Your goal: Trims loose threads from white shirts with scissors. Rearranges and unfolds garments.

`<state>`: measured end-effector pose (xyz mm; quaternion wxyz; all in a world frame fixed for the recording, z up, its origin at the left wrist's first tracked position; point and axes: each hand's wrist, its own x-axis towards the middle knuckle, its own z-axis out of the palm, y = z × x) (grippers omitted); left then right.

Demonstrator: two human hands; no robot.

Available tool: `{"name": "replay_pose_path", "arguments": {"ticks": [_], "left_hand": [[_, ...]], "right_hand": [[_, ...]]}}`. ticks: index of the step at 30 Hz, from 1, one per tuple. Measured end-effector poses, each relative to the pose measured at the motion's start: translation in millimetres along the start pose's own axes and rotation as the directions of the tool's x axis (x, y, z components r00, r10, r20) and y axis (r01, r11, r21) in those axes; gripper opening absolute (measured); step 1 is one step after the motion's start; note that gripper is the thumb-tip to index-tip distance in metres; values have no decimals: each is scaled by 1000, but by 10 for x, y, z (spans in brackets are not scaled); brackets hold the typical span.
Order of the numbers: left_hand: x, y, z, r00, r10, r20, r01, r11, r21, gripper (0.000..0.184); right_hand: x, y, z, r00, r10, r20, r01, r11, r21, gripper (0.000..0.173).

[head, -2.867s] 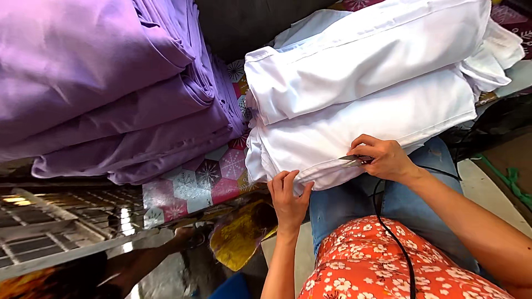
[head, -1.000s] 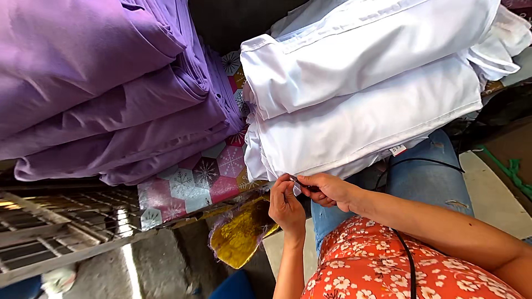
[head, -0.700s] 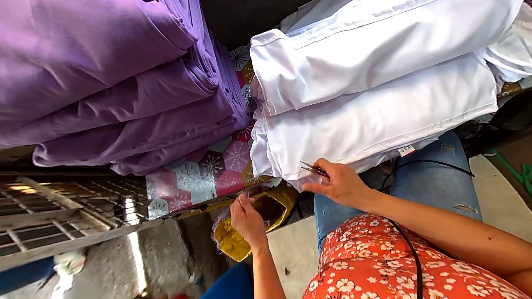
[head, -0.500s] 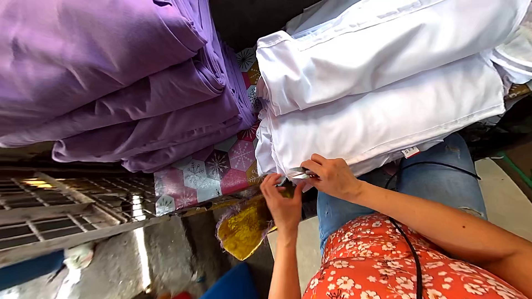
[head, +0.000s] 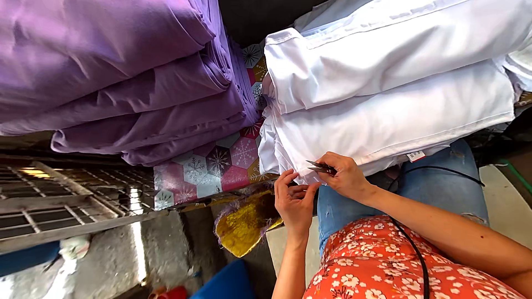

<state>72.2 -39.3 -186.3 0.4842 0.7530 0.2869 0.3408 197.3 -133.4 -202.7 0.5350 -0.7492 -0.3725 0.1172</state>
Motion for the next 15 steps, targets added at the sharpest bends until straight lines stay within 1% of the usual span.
{"name": "replay_pose_path", "arguments": {"ticks": [1, 3, 6, 7, 8, 9, 10, 12, 13, 14, 15], "left_hand": [[-4, -6, 23, 1000, 19, -17, -19, 1000, 23, 53], [16, -27, 60, 994, 86, -69, -81, 994, 69, 47], [72, -86, 70, 970, 208, -123, -200, 977, 74, 27], [85, -98, 64, 964, 231, -130, -225, 973, 55, 19], [96, -93, 53, 964, 225, -140, -224, 974, 22, 11], [104, -69, 44, 974, 172, -150, -180, 983, -44, 6], [114, -22, 37, 984, 70, -162, -93, 986, -138, 5], [144, 71, 12, 974, -169, -152, 109, 933, -342, 13], [155, 94, -2, 957, -251, -144, 171, 892, -419, 16], [158, 99, -16, 947, -287, -144, 194, 870, -453, 17], [157, 94, -30, 944, -292, -155, 194, 869, -455, 16]], "right_hand": [[-2, -4, 5, 1000, 3, 2, -3, 1000, 4, 15], [-4, -3, 6, 1000, 0, -2, 0, 1000, 5, 15], [-14, -2, -3, 1000, -1, -11, 1, 1000, 15, 15], [-13, 1, -3, 1000, -7, -15, 7, 1000, 17, 15], [-12, 4, 0, 1000, -13, -17, 13, 1000, 18, 15], [-8, 5, 2, 1000, -16, -17, 16, 1000, 19, 15], [-3, 4, 6, 1000, -17, -11, 18, 1000, 20, 15], [1, -6, 17, 999, -32, 11, 32, 999, 17, 16], [-2, -15, 28, 998, -53, 16, 52, 999, 13, 16], [-4, -25, 42, 997, -79, 14, 79, 997, 2, 16], [-4, -34, 55, 995, -101, 11, 102, 995, -7, 16]]}}
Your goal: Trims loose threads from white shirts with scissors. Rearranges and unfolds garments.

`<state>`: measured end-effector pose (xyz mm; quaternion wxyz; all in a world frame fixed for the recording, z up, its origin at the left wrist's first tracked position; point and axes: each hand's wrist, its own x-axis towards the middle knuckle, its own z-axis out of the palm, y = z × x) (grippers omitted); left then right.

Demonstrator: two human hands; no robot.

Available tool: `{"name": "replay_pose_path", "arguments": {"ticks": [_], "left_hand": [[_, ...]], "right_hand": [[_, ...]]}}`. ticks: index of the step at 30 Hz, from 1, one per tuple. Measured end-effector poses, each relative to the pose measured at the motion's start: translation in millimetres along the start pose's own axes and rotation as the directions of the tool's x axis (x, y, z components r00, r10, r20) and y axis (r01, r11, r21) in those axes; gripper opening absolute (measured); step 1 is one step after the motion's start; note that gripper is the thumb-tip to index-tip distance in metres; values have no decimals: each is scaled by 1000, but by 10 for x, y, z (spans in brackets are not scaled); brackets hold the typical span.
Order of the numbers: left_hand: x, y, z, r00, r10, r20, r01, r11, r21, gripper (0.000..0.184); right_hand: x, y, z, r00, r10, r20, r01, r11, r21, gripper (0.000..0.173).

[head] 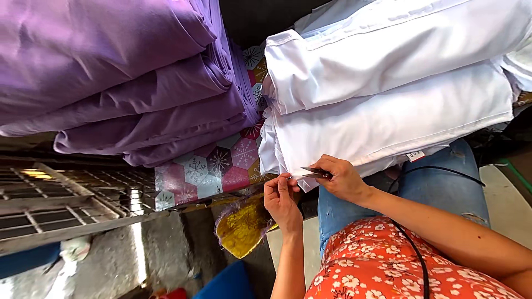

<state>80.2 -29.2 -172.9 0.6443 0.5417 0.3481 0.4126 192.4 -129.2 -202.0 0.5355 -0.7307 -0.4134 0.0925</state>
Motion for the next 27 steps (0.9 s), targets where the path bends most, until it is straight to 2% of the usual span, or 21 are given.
{"name": "replay_pose_path", "arguments": {"ticks": [5, 7, 9, 11, 13, 15, 18, 20, 24, 27], "left_hand": [[30, 40, -111, 1000, 5, 8, -7, 968, 253, 8], [20, 59, -96, 999, -42, 1, 40, 966, 254, 9], [-20, 46, -65, 1000, -24, 3, 23, 976, 216, 9], [-61, 1, -28, 998, 60, 3, -59, 982, 181, 8], [-72, -47, -11, 985, 173, 15, -173, 969, 176, 7], [-66, -70, -10, 966, 259, 19, -258, 944, 206, 7], [-66, -82, -13, 948, 316, 47, -317, 913, 258, 6], [-74, -103, -23, 934, 345, 89, -356, 895, 269, 5], [-79, -137, -51, 920, 369, 130, -391, 881, 264, 6], [-72, -140, -72, 914, 378, 148, -405, 873, 271, 6]], "right_hand": [[22, -22, 3, 999, -31, 21, 32, 999, -28, 15], [58, -70, -62, 988, 36, 150, -33, 999, -20, 18], [155, -170, -173, 897, 199, 394, -217, 976, 0, 36], [250, -235, -223, 793, 263, 550, -355, 933, 65, 44], [314, -309, -257, 715, 275, 643, -478, 863, 163, 45], [354, -377, -289, 624, 308, 718, -585, 794, 167, 48], [376, -418, -310, 486, 356, 798, -737, 658, 155, 52], [389, -447, -313, 418, 377, 827, -822, 545, 167, 54], [423, -437, -310, 363, 397, 843, -890, 415, 188, 56], [423, -446, -282, 398, 427, 812, -880, 429, 205, 52]]}}
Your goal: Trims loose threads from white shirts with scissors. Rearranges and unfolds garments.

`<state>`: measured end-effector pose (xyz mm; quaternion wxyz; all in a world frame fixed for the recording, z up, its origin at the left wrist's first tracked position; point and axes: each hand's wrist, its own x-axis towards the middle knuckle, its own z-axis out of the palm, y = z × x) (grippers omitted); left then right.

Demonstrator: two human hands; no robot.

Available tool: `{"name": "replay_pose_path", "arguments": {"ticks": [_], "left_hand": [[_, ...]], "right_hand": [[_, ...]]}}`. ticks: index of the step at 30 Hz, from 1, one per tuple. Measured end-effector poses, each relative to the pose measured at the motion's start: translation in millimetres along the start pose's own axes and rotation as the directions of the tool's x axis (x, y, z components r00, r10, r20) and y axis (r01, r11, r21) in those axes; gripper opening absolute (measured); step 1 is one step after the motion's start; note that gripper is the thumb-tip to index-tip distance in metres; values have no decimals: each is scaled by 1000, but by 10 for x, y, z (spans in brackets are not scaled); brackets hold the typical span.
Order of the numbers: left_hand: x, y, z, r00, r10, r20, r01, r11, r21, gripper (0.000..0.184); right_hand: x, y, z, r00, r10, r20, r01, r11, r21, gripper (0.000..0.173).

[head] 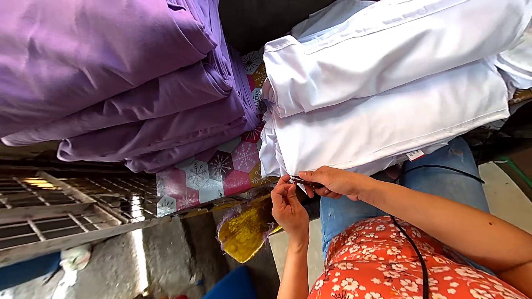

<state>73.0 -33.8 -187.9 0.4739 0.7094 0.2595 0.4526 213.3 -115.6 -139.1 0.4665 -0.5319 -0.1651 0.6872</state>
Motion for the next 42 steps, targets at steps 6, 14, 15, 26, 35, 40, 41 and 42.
{"name": "replay_pose_path", "arguments": {"ticks": [6, 14, 15, 26, 35, 40, 41, 42], "left_hand": [[43, 49, -12, 995, -105, -3, 104, 992, -71, 7], [194, 54, 9, 995, -99, 25, 101, 989, -108, 8], [211, -5, 34, 999, -44, 23, 46, 994, -101, 6], [567, -283, 311, 961, -128, 246, 93, 985, 148, 8], [519, -133, 520, 978, -200, 62, 186, 967, 175, 12], [520, -60, 662, 989, -150, -4, 148, 968, 204, 10], [543, -58, 667, 989, -147, 5, 142, 965, 219, 10], [592, -69, 654, 985, -171, 25, 162, 965, 208, 11]], "right_hand": [[-13, 82, 17, 902, -361, -237, 268, 898, -348, 41], [261, 197, -198, 445, -895, -38, 451, 261, -854, 13], [239, 145, -227, 479, -877, -30, 460, 280, -843, 11], [354, -295, -535, 852, -340, -397, 199, 913, -356, 36], [353, -316, -531, 872, -217, -438, 146, 971, -190, 34], [245, -282, -439, 861, -373, -345, 304, 923, -238, 29], [220, -281, -447, 855, -420, -305, 330, 893, -305, 28], [203, -298, -480, 844, -460, -278, 337, 856, -393, 27]]}}
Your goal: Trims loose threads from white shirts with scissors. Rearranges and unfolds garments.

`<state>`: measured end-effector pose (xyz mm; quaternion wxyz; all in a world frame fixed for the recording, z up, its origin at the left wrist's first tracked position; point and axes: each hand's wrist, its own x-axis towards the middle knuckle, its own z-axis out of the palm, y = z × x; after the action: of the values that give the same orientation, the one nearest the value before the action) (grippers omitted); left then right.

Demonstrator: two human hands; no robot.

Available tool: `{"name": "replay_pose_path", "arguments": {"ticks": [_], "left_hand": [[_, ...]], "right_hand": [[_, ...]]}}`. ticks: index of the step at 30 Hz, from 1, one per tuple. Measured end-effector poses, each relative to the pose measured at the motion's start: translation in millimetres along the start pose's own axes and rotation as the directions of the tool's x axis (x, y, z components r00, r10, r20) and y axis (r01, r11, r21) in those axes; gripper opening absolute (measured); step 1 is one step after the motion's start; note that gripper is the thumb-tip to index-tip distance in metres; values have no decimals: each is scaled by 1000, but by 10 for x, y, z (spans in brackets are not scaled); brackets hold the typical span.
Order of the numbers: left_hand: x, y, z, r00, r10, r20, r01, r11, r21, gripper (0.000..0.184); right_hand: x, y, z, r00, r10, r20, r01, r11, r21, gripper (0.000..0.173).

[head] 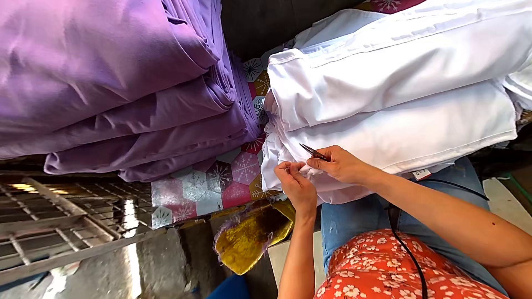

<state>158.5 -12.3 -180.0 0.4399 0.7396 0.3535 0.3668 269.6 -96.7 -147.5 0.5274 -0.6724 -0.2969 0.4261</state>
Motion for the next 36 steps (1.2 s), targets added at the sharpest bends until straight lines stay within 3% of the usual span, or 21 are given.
{"name": "replay_pose_path", "arguments": {"ticks": [3, 5, 7, 9, 10, 11, 12, 14, 16, 18, 19, 22, 25, 27, 31, 34, 36], "left_hand": [[147, -61, -151, 986, -92, 141, 98, 995, -33, 15], [157, -82, -416, 986, -96, 138, 92, 995, 37, 21], [128, -133, -855, 989, -119, 89, 89, 955, 282, 25], [56, -237, -1327, 987, -148, 64, 73, 762, 643, 25], [20, -286, -1499, 983, -175, 63, 71, 664, 744, 22], [-19, -340, -1611, 981, -176, 79, 54, 644, 763, 22], [-63, -367, -1640, 987, -128, 98, 12, 667, 745, 28], [-128, -238, -1426, 990, -34, 136, -51, 817, 574, 34], [-185, -14, -961, 978, -83, 192, 44, 979, 199, 43], [-182, 93, -525, 959, -98, 265, 122, 990, -77, 52], [-156, 107, -388, 954, -93, 285, 141, 978, -154, 48], [36, 119, -386, 882, -121, 456, 289, 902, -320, 33], [187, 7, -487, 770, -150, 620, 454, 811, -368, 25], [205, -46, -436, 759, -200, 620, 505, 782, -366, 20], [142, 42, -303, 828, -238, 508, 446, 829, -338, 21], [92, 135, -262, 888, -166, 428, 322, 891, -321, 19], [69, 145, -278, 912, -87, 400, 218, 930, -294, 19]], "right_hand": [[141, 66, -120, 997, -49, -61, 33, 972, -232, 26], [261, 177, -133, 995, 4, -103, -27, 976, -218, 30], [318, 196, -153, 994, 45, -96, -62, 982, -180, 31], [318, 203, -166, 997, 47, -66, -57, 985, -162, 30], [313, 219, -169, 998, 25, -57, -33, 988, -149, 30], [306, 236, -172, 999, -1, -50, -5, 991, -130, 29], [294, 252, -169, 999, -24, -43, 20, 994, -104, 28], [253, 261, -143, 997, -71, -39, 71, 997, -3, 24], [168, 203, -104, 995, -90, -32, 93, 990, 110, 21], [62, 105, -109, 994, -109, -20, 111, 982, 153, 19], [22, 73, -136, 991, -131, -20, 133, 980, 146, 18], [-10, 101, -304, 971, -195, -136, 193, 981, -30, 17], [71, 309, -370, 965, -166, -204, 134, 978, -162, 20], [111, 364, -345, 968, -160, -192, 118, 970, -214, 21], [108, 377, -284, 935, -256, -246, 163, 925, -342, 16], [-12, 306, -236, 776, -509, -372, 298, 816, -495, 18], [-113, 225, -217, 738, -578, -348, 405, 792, -456, 13]]}}
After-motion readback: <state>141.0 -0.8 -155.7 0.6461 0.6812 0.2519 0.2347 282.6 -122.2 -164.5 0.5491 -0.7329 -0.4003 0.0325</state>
